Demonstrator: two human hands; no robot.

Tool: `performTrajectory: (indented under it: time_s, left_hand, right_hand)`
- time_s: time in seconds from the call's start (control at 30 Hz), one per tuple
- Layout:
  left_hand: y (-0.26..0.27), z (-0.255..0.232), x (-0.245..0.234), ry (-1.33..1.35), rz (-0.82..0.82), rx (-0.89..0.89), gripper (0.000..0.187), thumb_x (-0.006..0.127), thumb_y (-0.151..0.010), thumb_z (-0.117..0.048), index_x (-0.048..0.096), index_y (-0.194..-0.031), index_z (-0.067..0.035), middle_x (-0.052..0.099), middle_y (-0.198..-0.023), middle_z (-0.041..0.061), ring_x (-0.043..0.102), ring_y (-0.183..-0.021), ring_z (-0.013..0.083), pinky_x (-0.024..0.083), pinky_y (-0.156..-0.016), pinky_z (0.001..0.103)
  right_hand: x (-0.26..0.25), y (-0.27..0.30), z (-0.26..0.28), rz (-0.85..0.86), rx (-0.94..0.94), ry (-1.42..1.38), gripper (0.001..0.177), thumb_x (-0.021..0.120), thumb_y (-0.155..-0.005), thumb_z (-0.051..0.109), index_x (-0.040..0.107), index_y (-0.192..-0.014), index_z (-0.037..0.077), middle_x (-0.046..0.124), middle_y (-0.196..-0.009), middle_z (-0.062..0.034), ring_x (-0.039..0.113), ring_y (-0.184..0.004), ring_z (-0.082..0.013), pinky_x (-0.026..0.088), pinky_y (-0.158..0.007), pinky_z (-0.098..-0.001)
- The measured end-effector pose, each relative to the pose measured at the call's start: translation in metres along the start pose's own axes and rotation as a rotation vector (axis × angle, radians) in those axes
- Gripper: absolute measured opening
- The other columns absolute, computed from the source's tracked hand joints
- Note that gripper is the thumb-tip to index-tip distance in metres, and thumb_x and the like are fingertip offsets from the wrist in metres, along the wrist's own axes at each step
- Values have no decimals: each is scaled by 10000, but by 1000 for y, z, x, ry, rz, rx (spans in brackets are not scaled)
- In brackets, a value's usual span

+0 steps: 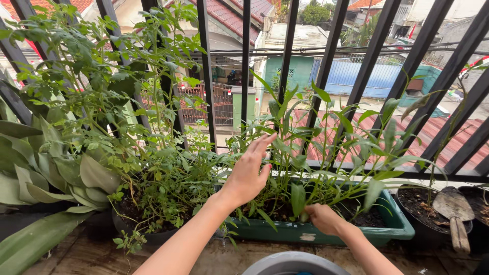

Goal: The person waters several potted plants on a balcony using a blue plastic scoop to take water from a large grey bucket, and also removes small weeds by hand from one of the planters.

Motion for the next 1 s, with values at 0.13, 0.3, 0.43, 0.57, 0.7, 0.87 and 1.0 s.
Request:
performTrajectory:
  time_s: [0.13, 0.3, 0.43, 0.57, 0.7, 0.87, 1.0]
  left_hand:
    - [6, -1, 3, 29, 17, 30, 665, 578, -911, 1, 381, -1528, -153, 472, -1518, 172, 657, -1162, 335, 505, -1033, 444]
    - [9, -10, 14, 0, -23, 71, 566, 583, -910, -3, 477, -1452, -126, 543, -1444, 143, 643, -1161, 342, 522, -1013, 444]
    - [13, -29, 30, -158, -187, 342, 240, 637, -947, -65, 673, -1180, -107, 674, -1162, 113, 677, -1102, 315, 543, -989, 452]
    - [11, -34, 74, -132, 9, 312, 92, 657, -971, -117, 696, -1038, -69, 710, -978, 102, 698, -977, 292, 569, -898, 425]
    - [14, -17, 122, -118, 142, 92, 122, 647, -973, -89, 709, -1065, -38, 716, -986, 149, 701, -958, 362, 554, -876, 468]
    - [15, 2, 137, -48, -35, 45, 446, 705, -783, -32, 678, -1226, 13, 718, -1093, 208, 671, -946, 416, 532, -798, 501]
    - [14, 13, 143, 69, 161, -201, 300, 728, -891, -153, 722, -1189, -118, 771, -1014, 111, 717, -940, 323, 560, -846, 448]
  right_hand:
    - [-12, 30, -8, 79, 60, 81, 600, 501, -808, -43, 715, -1310, 205, 779, -1180, -126, 762, -1100, -270, 579, -995, -348]
    - [-43, 63, 3, -157, 70, -7, 605, 614, -843, 43, 563, -1426, 197, 763, -1210, -117, 758, -1082, -258, 587, -949, -362]
    - [-58, 78, 30, -245, 190, -435, 659, 719, -919, 245, 471, -1529, 249, 707, -1305, -36, 748, -989, -293, 601, -879, -405]
    - [-63, 69, 49, -328, 53, -779, 692, 621, -922, 265, 388, -1573, 240, 589, -1375, 36, 685, -1136, -152, 592, -890, -353]
    - [-66, 65, 61, -478, -30, -631, 457, 661, -940, 257, 643, -1330, 19, 806, -1046, -123, 774, -922, -172, 627, -814, -304]
    - [-69, 77, 71, -524, 30, -599, 361, 715, -905, 248, 751, -1160, -5, 827, -933, -98, 758, -795, -156, 609, -729, -311]
    - [-77, 91, 83, -529, 25, -428, 297, 746, -886, 225, 790, -1075, 1, 847, -914, -106, 735, -795, -130, 586, -722, -311]
Point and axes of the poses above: each hand's wrist, its own y-axis away from the middle knuckle, its own x-axis out of the palm, z = x × y, the point moved 3 cm from there along -y, towards the middle knuckle
